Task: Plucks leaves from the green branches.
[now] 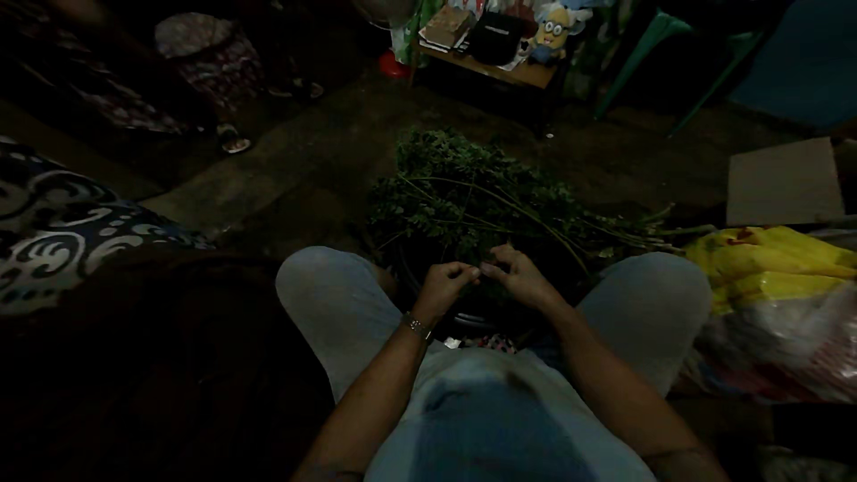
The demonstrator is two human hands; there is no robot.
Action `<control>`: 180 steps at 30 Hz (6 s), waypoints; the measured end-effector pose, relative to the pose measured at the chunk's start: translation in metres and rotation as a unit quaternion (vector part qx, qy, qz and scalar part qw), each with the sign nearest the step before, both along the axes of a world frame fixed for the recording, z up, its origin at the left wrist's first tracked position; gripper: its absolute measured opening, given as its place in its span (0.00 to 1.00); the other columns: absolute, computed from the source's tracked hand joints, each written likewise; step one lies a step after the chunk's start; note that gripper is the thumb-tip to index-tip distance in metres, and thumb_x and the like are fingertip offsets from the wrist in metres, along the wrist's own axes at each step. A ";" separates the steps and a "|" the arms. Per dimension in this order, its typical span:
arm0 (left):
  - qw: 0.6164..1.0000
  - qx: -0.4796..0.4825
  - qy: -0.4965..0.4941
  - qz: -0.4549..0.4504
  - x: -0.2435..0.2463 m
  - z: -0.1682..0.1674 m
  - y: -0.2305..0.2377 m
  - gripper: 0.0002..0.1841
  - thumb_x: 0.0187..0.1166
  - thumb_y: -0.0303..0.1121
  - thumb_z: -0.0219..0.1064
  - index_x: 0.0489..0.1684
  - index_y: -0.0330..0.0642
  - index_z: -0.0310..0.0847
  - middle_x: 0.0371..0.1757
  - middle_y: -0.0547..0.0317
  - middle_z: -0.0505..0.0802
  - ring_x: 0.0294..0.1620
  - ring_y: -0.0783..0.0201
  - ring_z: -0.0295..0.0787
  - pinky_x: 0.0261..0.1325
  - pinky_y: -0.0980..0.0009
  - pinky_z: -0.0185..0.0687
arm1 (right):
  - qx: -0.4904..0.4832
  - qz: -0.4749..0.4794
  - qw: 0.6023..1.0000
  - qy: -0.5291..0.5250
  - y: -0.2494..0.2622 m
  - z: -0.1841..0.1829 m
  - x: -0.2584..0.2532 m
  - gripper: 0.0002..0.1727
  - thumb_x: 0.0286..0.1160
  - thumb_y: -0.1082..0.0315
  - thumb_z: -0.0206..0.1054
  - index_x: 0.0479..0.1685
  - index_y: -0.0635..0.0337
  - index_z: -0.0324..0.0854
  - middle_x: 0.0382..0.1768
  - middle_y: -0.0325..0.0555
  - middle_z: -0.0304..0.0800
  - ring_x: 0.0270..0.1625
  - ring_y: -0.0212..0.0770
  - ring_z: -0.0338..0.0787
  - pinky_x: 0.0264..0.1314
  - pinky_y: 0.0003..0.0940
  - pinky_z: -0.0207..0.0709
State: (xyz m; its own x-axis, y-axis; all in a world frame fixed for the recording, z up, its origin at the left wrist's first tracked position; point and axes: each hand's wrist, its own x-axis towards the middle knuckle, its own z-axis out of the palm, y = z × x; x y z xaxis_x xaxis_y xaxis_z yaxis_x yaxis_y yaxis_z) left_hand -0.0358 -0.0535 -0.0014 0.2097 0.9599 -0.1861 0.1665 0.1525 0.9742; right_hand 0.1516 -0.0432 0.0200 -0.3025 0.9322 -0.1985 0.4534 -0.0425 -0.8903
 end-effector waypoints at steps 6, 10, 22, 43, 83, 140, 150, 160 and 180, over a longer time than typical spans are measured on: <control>1.000 0.006 0.016 -0.022 -0.001 0.001 -0.001 0.08 0.84 0.30 0.66 0.45 0.34 0.88 0.37 0.66 0.92 0.39 0.79 0.87 0.50 0.78 0.83 | -0.014 -0.034 0.997 -0.072 0.003 0.010 0.007 0.16 0.88 0.66 0.58 0.58 0.71 0.84 0.73 0.62 0.78 0.76 0.58 0.76 0.80 0.58 0.66; 0.993 0.068 0.060 -0.074 -0.004 -0.002 -0.001 0.10 0.84 0.32 0.66 0.47 0.33 0.89 0.43 0.61 0.92 0.44 0.80 0.85 0.54 0.80 0.80 | 0.040 -0.107 0.989 -0.098 0.009 0.012 0.023 0.22 0.94 0.60 0.50 0.65 0.65 0.84 0.74 0.62 0.78 0.80 0.64 0.71 0.83 0.67 0.56; 0.972 0.140 0.113 -0.149 -0.004 -0.011 0.001 0.13 0.82 0.33 0.67 0.44 0.30 0.92 0.45 0.50 0.93 0.50 0.69 0.84 0.61 0.73 0.74 | 0.007 0.016 0.999 -0.050 0.006 0.003 0.011 0.16 0.85 0.60 0.65 0.52 0.66 0.88 0.73 0.56 0.80 0.79 0.55 0.72 0.81 0.59 0.60; 0.976 0.124 0.099 -0.151 -0.007 -0.008 0.002 0.11 0.80 0.32 0.68 0.40 0.32 0.91 0.43 0.54 0.92 0.49 0.72 0.81 0.59 0.73 0.74 | 0.006 0.035 0.998 -0.061 0.007 0.002 0.015 0.20 0.84 0.55 0.66 0.53 0.66 0.88 0.72 0.59 0.80 0.78 0.58 0.72 0.80 0.63 0.59; 0.977 0.107 0.124 -0.138 -0.007 -0.007 0.002 0.11 0.80 0.32 0.67 0.40 0.31 0.91 0.42 0.54 0.92 0.44 0.73 0.81 0.53 0.75 0.75 | 0.019 -0.022 0.999 -0.045 0.003 0.005 0.007 0.17 0.89 0.62 0.60 0.53 0.67 0.87 0.73 0.56 0.78 0.76 0.53 0.75 0.81 0.57 0.62; 0.994 0.092 0.036 -0.053 -0.004 -0.005 -0.001 0.09 0.84 0.30 0.65 0.45 0.34 0.89 0.38 0.66 0.92 0.38 0.83 0.85 0.48 0.83 0.81 | -0.017 -0.105 0.992 0.070 -0.003 0.011 0.000 0.15 0.91 0.64 0.58 0.46 0.67 0.85 0.37 0.43 0.85 0.39 0.27 0.81 0.46 0.26 0.76; 0.989 0.123 0.036 -0.073 -0.007 -0.010 0.000 0.09 0.83 0.30 0.66 0.41 0.34 0.90 0.40 0.65 0.92 0.40 0.84 0.84 0.50 0.83 0.79 | -0.022 -0.133 0.987 0.088 -0.003 0.013 0.000 0.14 0.89 0.64 0.61 0.52 0.67 0.85 0.44 0.47 0.88 0.45 0.31 0.84 0.53 0.30 0.78; 0.988 0.119 0.059 -0.074 -0.006 -0.007 0.001 0.08 0.82 0.29 0.66 0.40 0.34 0.90 0.40 0.63 0.92 0.40 0.83 0.83 0.50 0.84 0.78 | 0.048 -0.165 0.985 0.020 -0.003 0.010 0.000 0.14 0.89 0.67 0.60 0.43 0.69 0.88 0.38 0.48 0.89 0.39 0.32 0.84 0.48 0.31 0.78; 0.984 0.135 0.078 -0.088 -0.007 -0.009 0.002 0.09 0.82 0.30 0.66 0.41 0.33 0.90 0.40 0.60 0.92 0.40 0.82 0.83 0.49 0.83 0.78 | -0.006 -0.095 0.995 0.027 0.001 0.013 0.006 0.10 0.85 0.69 0.65 0.49 0.70 0.84 0.61 0.55 0.84 0.60 0.41 0.85 0.64 0.38 0.79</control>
